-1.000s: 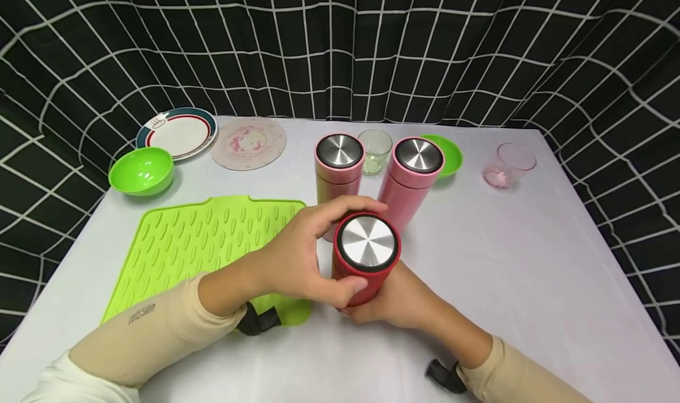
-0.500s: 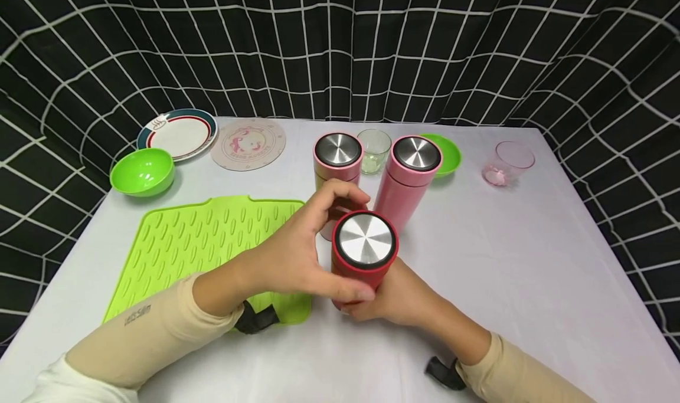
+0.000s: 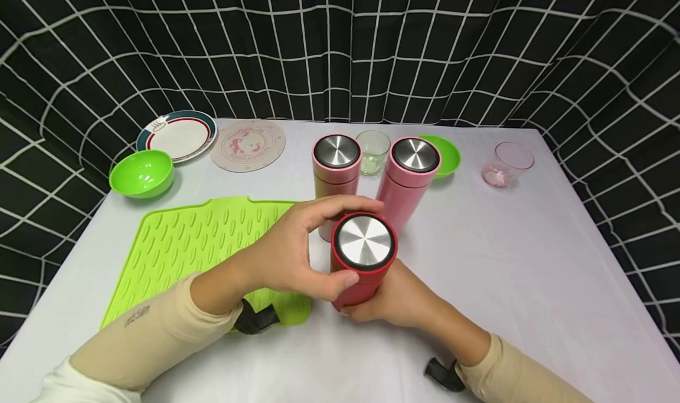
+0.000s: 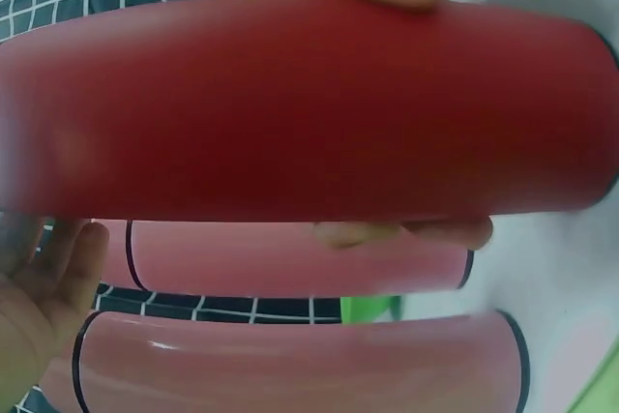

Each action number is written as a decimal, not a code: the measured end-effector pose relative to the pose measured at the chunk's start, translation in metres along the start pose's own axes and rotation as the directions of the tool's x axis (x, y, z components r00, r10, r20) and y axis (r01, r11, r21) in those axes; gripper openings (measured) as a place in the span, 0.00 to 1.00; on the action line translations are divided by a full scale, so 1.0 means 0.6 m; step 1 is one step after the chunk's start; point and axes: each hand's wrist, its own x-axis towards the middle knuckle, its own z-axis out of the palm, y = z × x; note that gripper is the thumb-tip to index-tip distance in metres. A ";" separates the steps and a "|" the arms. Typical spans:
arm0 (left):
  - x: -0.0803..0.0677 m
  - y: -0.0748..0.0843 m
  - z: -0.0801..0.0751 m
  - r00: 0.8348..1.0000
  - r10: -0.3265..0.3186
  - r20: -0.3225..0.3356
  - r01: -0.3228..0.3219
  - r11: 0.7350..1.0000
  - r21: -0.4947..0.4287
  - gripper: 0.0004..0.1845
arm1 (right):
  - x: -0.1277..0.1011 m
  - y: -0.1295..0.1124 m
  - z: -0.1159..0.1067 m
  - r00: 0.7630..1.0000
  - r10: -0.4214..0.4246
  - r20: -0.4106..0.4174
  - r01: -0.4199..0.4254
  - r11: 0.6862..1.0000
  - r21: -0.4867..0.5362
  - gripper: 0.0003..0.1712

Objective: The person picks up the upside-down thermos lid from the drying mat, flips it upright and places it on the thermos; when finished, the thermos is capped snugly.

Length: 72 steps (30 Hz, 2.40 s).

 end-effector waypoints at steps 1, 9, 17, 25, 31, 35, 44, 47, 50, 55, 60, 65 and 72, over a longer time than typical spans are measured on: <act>-0.001 0.000 -0.001 1.000 -0.014 0.003 0.014 1.000 0.001 0.40 | 0.000 0.001 0.001 1.000 0.007 0.001 -0.007 1.000 -0.003 0.28; -0.001 -0.008 -0.002 0.999 0.016 0.030 -0.016 1.000 0.003 0.39 | -0.006 0.027 0.003 0.999 0.040 0.002 -0.040 0.999 -0.004 0.29; 0.004 -0.009 0.005 1.000 -0.001 0.002 0.001 1.000 0.010 0.35 | -0.009 0.025 -0.001 0.996 0.090 0.006 -0.090 0.996 0.001 0.28; 0.003 -0.004 0.014 0.998 -0.044 -0.043 0.047 0.997 0.061 0.40 | -0.012 0.025 -0.005 0.996 0.092 0.004 -0.091 0.993 -0.070 0.29; 0.010 -0.012 0.000 0.992 -0.105 0.066 0.114 0.981 -0.155 0.36 | -0.013 0.023 -0.008 0.985 0.171 -0.016 -0.172 0.981 -0.094 0.33; 0.008 -0.012 0.002 0.985 -0.135 0.111 0.151 0.978 -0.146 0.39 | -0.012 0.025 -0.007 0.990 0.141 -0.004 -0.141 0.984 -0.108 0.30; -0.007 0.001 0.020 0.991 -0.065 -0.120 0.067 0.998 0.013 0.36 | -0.007 0.024 -0.010 0.996 0.077 0.046 -0.071 0.990 -0.122 0.28; 0.002 -0.015 0.008 0.994 -0.112 0.013 0.113 0.983 -0.148 0.38 | -0.005 0.022 -0.014 0.995 0.091 0.042 -0.085 0.988 -0.127 0.30; 0.012 -0.029 -0.003 0.980 -0.143 0.138 0.170 0.964 -0.204 0.39 | -0.009 0.024 -0.016 0.991 0.124 0.044 -0.117 0.985 -0.124 0.31; 0.004 -0.013 0.008 0.991 -0.124 0.047 0.123 0.992 0.032 0.40 | -0.008 0.032 -0.015 0.994 0.087 0.068 -0.080 0.992 -0.094 0.27; -0.012 0.010 0.036 0.978 -0.030 -0.204 0.079 0.969 0.235 0.38 | -0.008 0.032 -0.013 0.993 0.052 0.101 -0.038 0.989 -0.142 0.21; -0.001 -0.004 0.023 0.990 -0.016 -0.140 0.016 1.000 0.003 0.35 | -0.004 0.032 -0.017 0.995 0.066 0.079 -0.058 0.993 -0.104 0.30; 0.008 -0.019 0.011 0.989 -0.141 0.049 0.149 0.959 -0.242 0.37 | -0.004 0.029 -0.022 0.994 0.073 0.079 -0.067 0.995 -0.078 0.31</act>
